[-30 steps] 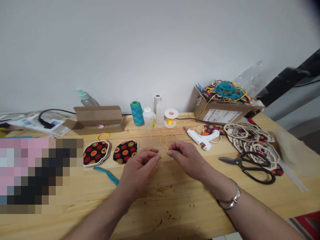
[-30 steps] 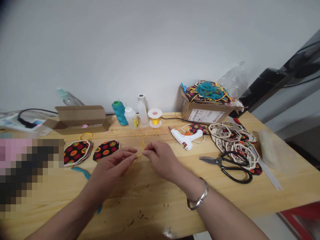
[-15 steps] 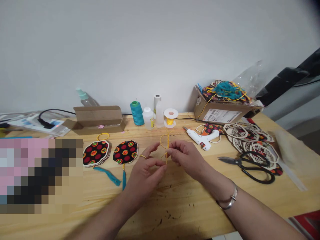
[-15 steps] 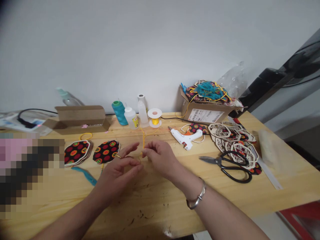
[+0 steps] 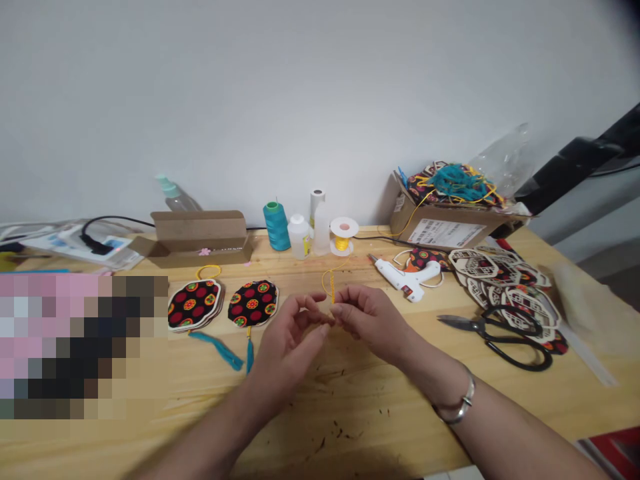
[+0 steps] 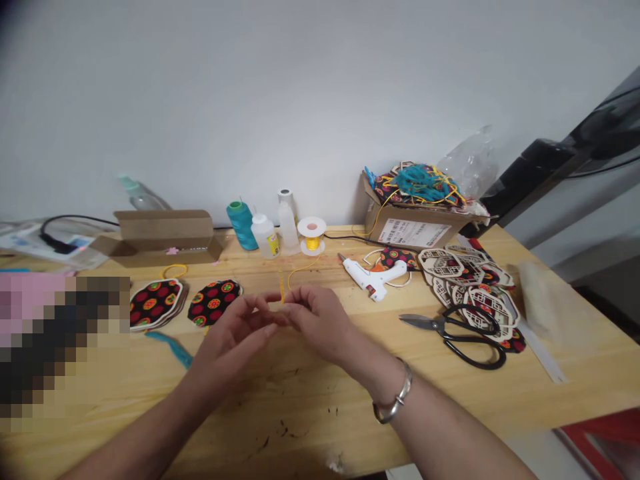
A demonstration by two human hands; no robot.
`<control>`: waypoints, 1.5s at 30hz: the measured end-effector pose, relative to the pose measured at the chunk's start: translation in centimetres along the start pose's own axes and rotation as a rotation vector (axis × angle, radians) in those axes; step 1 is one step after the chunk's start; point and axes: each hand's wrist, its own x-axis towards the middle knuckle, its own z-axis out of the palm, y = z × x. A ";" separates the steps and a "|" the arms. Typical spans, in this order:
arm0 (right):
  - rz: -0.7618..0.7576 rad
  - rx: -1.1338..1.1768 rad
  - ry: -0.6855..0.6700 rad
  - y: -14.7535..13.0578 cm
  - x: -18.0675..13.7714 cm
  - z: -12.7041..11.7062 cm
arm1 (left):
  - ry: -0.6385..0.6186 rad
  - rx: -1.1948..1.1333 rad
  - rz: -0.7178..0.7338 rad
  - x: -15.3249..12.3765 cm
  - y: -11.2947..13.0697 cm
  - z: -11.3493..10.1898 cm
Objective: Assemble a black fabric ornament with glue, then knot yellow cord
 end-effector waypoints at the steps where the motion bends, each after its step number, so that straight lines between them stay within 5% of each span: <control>1: -0.016 -0.043 0.006 0.1 0.0 0.0 | 0.000 -0.005 -0.030 0.0 0.0 0.0; 11: -0.044 -0.150 0.001 -0.4 -0.1 -0.2 | 0.010 0.191 -0.110 0.8 0.8 -0.3; 23: 0.049 -0.011 -0.052 -0.5 0.0 -0.2 | -0.018 -0.012 -0.314 0.8 0.8 -0.8; 39: -0.286 -0.624 0.144 -0.5 -1.3 -0.1 | 0.117 -0.139 -0.298 1.1 0.9 -0.7; 45: -0.556 -0.897 0.107 -0.1 -2.9 1.4 | 0.176 -0.260 -0.393 1.1 0.3 -0.6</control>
